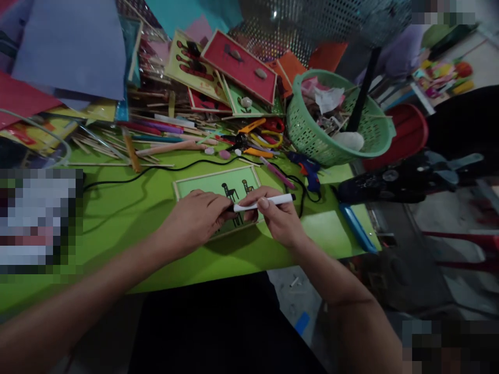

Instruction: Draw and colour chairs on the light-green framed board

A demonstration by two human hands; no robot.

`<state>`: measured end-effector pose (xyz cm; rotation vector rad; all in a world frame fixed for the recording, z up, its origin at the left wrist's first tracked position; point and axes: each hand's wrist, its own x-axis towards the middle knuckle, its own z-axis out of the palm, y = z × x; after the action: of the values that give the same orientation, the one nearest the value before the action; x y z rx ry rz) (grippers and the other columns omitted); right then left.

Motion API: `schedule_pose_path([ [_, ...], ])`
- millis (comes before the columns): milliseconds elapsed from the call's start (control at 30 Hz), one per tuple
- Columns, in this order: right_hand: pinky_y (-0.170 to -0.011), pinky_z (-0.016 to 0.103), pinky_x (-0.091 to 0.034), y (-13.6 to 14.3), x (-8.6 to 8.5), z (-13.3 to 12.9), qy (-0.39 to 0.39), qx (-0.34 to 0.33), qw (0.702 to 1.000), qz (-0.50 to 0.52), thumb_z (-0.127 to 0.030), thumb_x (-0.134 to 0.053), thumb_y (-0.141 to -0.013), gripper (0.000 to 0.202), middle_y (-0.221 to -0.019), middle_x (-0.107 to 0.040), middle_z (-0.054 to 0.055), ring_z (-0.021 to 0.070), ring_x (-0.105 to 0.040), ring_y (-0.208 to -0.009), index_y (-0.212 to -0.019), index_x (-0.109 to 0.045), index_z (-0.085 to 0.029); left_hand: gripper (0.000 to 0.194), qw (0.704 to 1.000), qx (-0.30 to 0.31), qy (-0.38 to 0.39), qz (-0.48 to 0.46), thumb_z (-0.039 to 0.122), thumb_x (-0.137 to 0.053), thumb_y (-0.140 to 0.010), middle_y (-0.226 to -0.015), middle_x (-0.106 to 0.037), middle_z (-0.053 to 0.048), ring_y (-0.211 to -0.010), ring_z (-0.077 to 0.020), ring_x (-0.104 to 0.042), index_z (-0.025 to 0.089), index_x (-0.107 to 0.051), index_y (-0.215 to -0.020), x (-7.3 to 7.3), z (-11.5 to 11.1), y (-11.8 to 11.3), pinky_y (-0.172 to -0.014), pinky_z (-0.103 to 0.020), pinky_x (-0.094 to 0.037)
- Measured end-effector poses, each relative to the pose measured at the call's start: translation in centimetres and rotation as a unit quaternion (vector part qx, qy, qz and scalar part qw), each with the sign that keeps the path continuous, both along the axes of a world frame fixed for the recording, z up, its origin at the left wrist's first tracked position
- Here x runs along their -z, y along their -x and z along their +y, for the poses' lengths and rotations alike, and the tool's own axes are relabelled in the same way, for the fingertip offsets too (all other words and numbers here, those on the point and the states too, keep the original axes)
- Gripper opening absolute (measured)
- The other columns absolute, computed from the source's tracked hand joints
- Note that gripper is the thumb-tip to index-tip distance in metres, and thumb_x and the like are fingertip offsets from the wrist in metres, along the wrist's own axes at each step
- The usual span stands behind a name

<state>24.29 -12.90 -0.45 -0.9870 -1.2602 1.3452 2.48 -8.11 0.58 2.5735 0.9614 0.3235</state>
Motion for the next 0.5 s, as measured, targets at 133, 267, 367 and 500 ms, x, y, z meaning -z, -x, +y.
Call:
schedule_pose_path([
  [133,-0.053,0.027,-0.053,-0.4,-0.2,-0.2,-0.021,0.07,0.997,-0.032,-0.053,-0.076,-0.101,0.03,-0.076,-0.074,0.001,0.0128,-0.066,-0.058,-0.094,-0.083,-0.024,0.028,1.0,0.02,0.004,0.018,0.032,-0.047,-0.109,-0.088,-0.077,-0.009,-0.085,-0.0293,-0.074,0.024,-0.073,-0.102,-0.3,0.3,-0.5,-0.087,-0.045,-0.051],
  [267,-0.042,0.028,-0.038,-3.2,-1.1,0.7,-0.086,0.286,0.952,-0.063,-0.059,-0.074,-0.098,0.042,-0.063,-0.058,-0.003,0.0116,-0.049,-0.046,-0.073,-0.065,-0.026,0.039,0.997,-0.057,0.05,0.015,0.044,-0.039,-0.109,-0.074,-0.069,-0.008,-0.069,-0.029,-0.064,0.026,-0.067,-0.088,-0.1,1.0,0.8,-0.076,-0.046,-0.049],
  [367,-0.051,0.031,-0.046,-5.3,-1.7,1.0,-0.147,0.385,0.908,-0.075,-0.058,-0.063,-0.103,0.044,-0.054,-0.038,-0.007,0.0128,-0.038,-0.045,-0.072,-0.055,-0.028,0.046,0.99,-0.135,0.051,0.004,0.054,-0.032,-0.109,-0.076,-0.068,-0.01,-0.071,-0.0312,-0.062,0.027,-0.064,-0.09,0.4,1.7,2.5,-0.074,-0.048,-0.049],
  [500,-0.057,0.031,-0.05,-5.4,-1.3,0.5,-0.086,0.277,0.952,-0.099,-0.055,-0.076,-0.095,0.03,-0.073,-0.061,-0.002,0.0147,-0.059,-0.059,-0.087,-0.067,-0.027,0.056,0.997,-0.063,0.03,-0.038,0.061,-0.025,-0.111,-0.103,-0.078,-0.012,-0.1,-0.0351,-0.071,0.027,-0.069,-0.102,1.0,2.6,3.3,-0.093,-0.052,-0.054],
])
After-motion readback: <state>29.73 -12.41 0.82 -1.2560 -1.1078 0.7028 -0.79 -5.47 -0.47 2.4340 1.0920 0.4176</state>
